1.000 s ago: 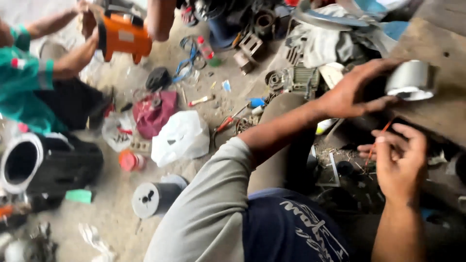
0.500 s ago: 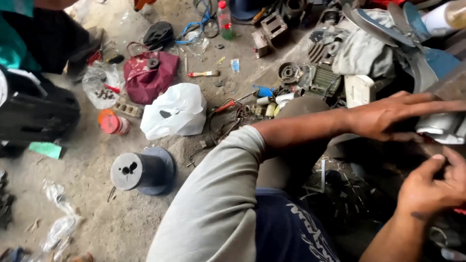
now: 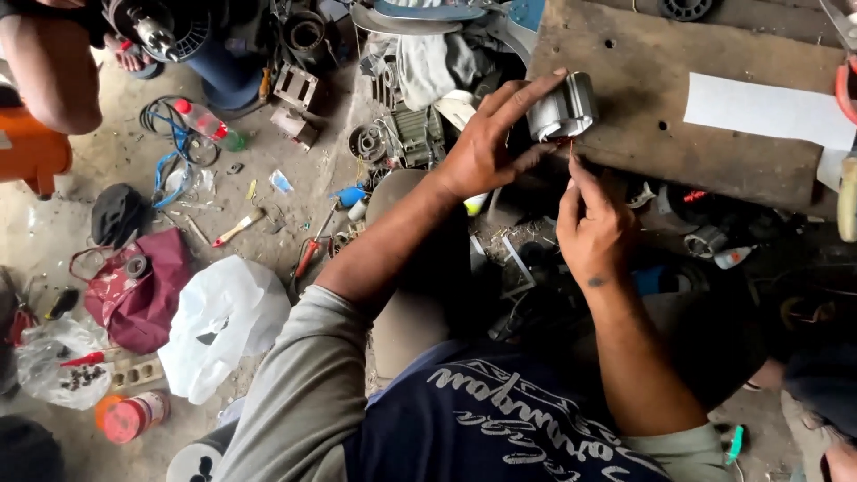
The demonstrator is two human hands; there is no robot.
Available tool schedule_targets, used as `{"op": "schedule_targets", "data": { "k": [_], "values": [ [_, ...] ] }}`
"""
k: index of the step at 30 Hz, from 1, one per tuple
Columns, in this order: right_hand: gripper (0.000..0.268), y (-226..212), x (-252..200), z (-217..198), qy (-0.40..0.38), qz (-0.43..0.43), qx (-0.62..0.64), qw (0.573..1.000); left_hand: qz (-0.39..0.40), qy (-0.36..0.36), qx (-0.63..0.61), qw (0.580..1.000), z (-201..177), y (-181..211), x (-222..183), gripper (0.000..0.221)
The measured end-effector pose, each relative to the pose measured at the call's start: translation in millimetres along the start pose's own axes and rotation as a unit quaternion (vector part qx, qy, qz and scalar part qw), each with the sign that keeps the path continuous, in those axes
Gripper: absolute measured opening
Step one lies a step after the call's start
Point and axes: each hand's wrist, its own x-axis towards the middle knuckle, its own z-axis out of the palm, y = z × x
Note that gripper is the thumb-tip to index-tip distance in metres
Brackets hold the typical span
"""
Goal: Rewinding the copper coils of a motor stator core by hand.
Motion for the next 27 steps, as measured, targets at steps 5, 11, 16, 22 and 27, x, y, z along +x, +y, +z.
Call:
{"op": "schedule_targets", "data": {
  "k": [5, 11, 16, 22, 27],
  "values": [
    [0.029, -8, -20, -2, -0.036, -0.002, 0.036, 0.999, -0.043, 0.047, 0.067, 0.996, 8, 5, -7, 0.086],
    [0.032, -30, -25, -17, -0.117, 0.089, 0.149, 0.978, 0.002, -0.012, 0.059, 0.998, -11, 10, -3, 0.082],
    [0.028, -24, -8, -17, -0.134, 0.063, 0.141, 0.979, 0.018, -0.014, 0.071, 0.997, -5, 3, -6, 0.102],
    [0.02, -36, 28, -27, -0.148, 0.063, 0.157, 0.974, 0.005, 0.059, 0.058, 0.997, 16, 4, -7, 0.088],
    [0.01, 11, 38, -5, -0.017, 0.021, 0.161, 0.987, 0.009, 0.119, -0.011, 0.993, 28, -10, -6, 0.078]
  ]
}}
